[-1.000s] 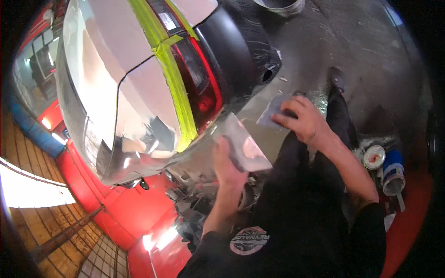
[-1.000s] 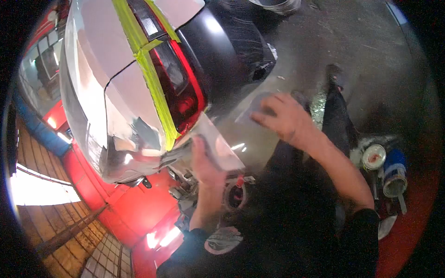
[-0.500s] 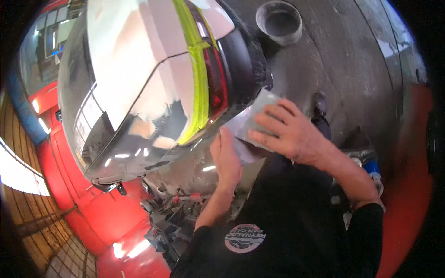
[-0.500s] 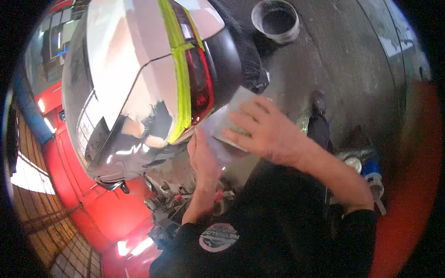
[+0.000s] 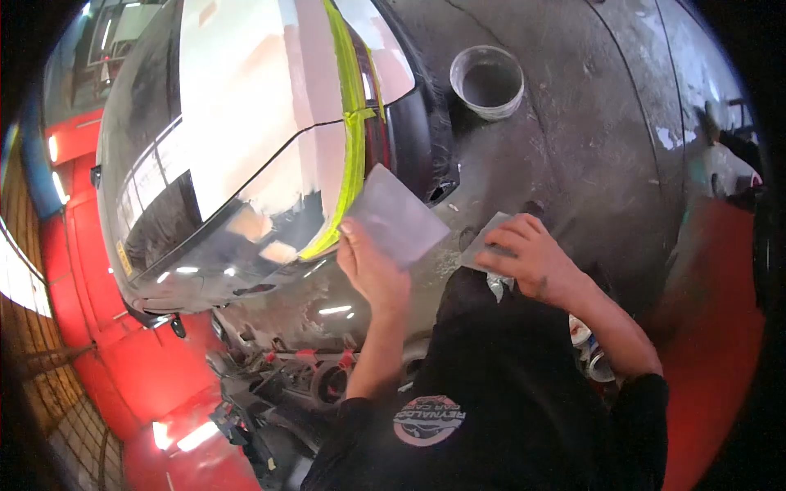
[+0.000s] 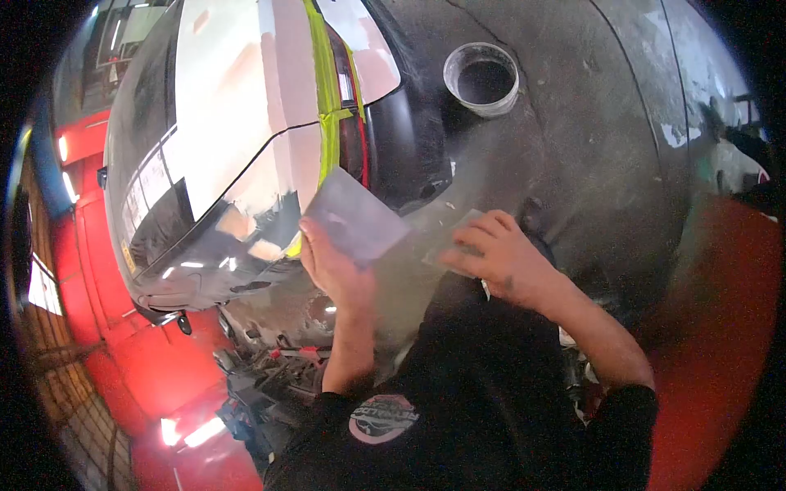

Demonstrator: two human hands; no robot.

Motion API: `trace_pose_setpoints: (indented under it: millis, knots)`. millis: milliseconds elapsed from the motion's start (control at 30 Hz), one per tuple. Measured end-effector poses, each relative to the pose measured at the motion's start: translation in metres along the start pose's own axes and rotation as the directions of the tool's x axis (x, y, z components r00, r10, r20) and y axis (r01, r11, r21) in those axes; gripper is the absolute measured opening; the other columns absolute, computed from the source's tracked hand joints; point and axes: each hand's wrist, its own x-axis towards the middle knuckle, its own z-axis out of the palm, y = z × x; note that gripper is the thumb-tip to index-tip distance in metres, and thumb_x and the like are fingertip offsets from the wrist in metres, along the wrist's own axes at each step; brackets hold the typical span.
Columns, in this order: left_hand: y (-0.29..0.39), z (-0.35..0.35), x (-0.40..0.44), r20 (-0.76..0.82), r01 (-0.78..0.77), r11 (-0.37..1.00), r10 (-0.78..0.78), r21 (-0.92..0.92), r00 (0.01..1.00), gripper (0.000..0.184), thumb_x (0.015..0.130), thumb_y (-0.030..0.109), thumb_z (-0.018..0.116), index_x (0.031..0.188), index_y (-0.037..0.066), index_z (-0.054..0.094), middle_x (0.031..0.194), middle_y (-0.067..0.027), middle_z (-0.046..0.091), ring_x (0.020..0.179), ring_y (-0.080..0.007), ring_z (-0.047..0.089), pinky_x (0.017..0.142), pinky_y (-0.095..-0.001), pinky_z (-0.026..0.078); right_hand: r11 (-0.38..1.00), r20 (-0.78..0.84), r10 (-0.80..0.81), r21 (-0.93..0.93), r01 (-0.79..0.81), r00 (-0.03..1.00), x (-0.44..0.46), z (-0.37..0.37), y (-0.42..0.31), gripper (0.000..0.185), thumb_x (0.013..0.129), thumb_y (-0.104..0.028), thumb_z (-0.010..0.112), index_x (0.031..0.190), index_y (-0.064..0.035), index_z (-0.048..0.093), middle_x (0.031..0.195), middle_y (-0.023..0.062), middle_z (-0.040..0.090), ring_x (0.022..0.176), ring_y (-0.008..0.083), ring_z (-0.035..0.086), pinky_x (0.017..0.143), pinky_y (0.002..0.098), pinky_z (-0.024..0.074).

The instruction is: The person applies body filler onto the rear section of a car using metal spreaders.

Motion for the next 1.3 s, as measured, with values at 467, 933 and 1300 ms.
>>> trace_pose_setpoints:
  millis: [467, 933, 1300]
  knots:
    - [-0.006, -0.009, -0.022, 0.371, 0.423, 0.845, -0.296, -0.328, 0.880, 0.034, 0.103, 0.026, 0.063, 0.126, 0.002, 0.060, 0.118, -0.0110, 0.069, 0.105, -0.0237, 0.069, 0.092, -0.0410, 0.057, 0.992, -0.054, -0.124, 0.017, 0.126, 0.991, 0.041, -0.043, 0.003, 0.065, 0.071, 0.008, 0.060, 0.133, -0.0122, 0.066, 0.130, 0.0155, 0.059, 0.127, 0.0407, 0.054, 0.109, 0.0492, 0.0454]
    - [0.012, -0.024, -0.045, 0.201, 0.043, 0.998, -0.032, -0.052, 0.979, 0.060, 0.108, 0.050, 0.047, 0.120, -0.006, 0.065, 0.105, -0.0107, 0.066, 0.095, -0.0188, 0.062, 0.088, -0.0345, 0.051, 0.934, 0.120, -0.258, -0.223, 0.279, 0.959, 0.069, -0.050, -0.068, 0.044, 0.080, -0.011, 0.066, 0.124, -0.0177, 0.065, 0.125, 0.0085, 0.058, 0.120, 0.0327, 0.055, 0.105, 0.0549, 0.0411]
    - [0.016, -0.043, 0.005, 0.079, -0.091, 0.966, 0.113, -0.241, 0.990, 0.052, 0.112, 0.043, 0.043, 0.117, -0.007, 0.060, 0.106, -0.0092, 0.067, 0.094, -0.0149, 0.064, 0.083, -0.0307, 0.052, 0.995, 0.138, -0.045, -0.078, 0.056, 0.989, 0.032, -0.037, -0.035, 0.054, 0.074, 0.000, 0.065, 0.125, -0.0153, 0.069, 0.123, 0.0129, 0.062, 0.117, 0.0337, 0.060, 0.104, 0.0531, 0.0449]
